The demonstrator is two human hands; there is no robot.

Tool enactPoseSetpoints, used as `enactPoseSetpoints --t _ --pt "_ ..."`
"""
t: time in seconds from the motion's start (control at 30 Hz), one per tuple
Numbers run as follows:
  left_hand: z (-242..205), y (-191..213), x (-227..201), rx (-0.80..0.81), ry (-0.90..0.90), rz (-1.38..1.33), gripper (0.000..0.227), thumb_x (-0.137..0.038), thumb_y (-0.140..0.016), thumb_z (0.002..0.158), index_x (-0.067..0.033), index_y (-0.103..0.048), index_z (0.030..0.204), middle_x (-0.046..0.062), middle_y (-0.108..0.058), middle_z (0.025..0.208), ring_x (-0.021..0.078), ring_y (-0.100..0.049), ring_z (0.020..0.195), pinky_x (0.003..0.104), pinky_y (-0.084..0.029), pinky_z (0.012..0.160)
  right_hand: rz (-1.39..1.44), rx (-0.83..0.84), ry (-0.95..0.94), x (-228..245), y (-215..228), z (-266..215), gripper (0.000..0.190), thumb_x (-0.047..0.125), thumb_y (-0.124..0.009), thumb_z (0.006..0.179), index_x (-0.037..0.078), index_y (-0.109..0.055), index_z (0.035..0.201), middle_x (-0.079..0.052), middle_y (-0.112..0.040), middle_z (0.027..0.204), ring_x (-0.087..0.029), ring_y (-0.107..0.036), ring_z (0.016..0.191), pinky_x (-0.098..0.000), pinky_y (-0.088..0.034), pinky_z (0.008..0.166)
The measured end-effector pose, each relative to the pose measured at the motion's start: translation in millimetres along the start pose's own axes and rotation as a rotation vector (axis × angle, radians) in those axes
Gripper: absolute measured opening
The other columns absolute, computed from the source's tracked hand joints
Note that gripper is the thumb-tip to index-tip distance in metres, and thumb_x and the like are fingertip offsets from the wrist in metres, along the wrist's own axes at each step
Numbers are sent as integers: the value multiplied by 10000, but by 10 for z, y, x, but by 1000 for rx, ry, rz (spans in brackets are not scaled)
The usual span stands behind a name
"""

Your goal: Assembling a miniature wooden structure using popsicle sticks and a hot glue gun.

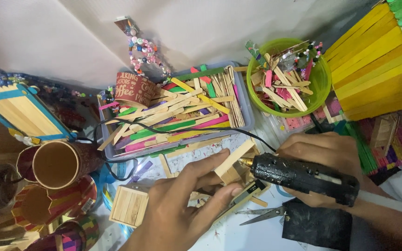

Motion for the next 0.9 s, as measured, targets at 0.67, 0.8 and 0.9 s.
enactPoseSetpoints --t 0.67,0.8,0.9 --pt "4 -14 -11 3 -26 14 442 -225 -750 913 -84 -607 1307 62 -812 858 70 -828 810 184 -689 495 2 -19 14 50 12 16 370 471 -641 854 111 -726 862 1 -734 822 -163 -726 695 -286 -544 590" --pt "1 -21 -13 3 -41 7 461 -207 -762 914 -67 -601 1323 48 -795 820 58 -805 773 198 -683 620 37 11 -15 64 -4 26 315 437 -654 860 127 -707 846 7 -720 814 -167 -698 667 -281 -522 584" --pt "11 -21 -31 6 -55 12 453 -210 -757 918 -65 -602 1318 62 -808 843 81 -820 786 223 -696 694 17 10 -10 73 0 17 286 424 -668 857 141 -705 840 14 -719 810 -166 -696 672 -277 -512 585"
Point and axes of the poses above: each hand's wrist, its own z-axis towards the middle knuckle, its own y-axis out of the back of the hand, x = y × z, the point moved 8 cm from there along z, towards the middle knuckle
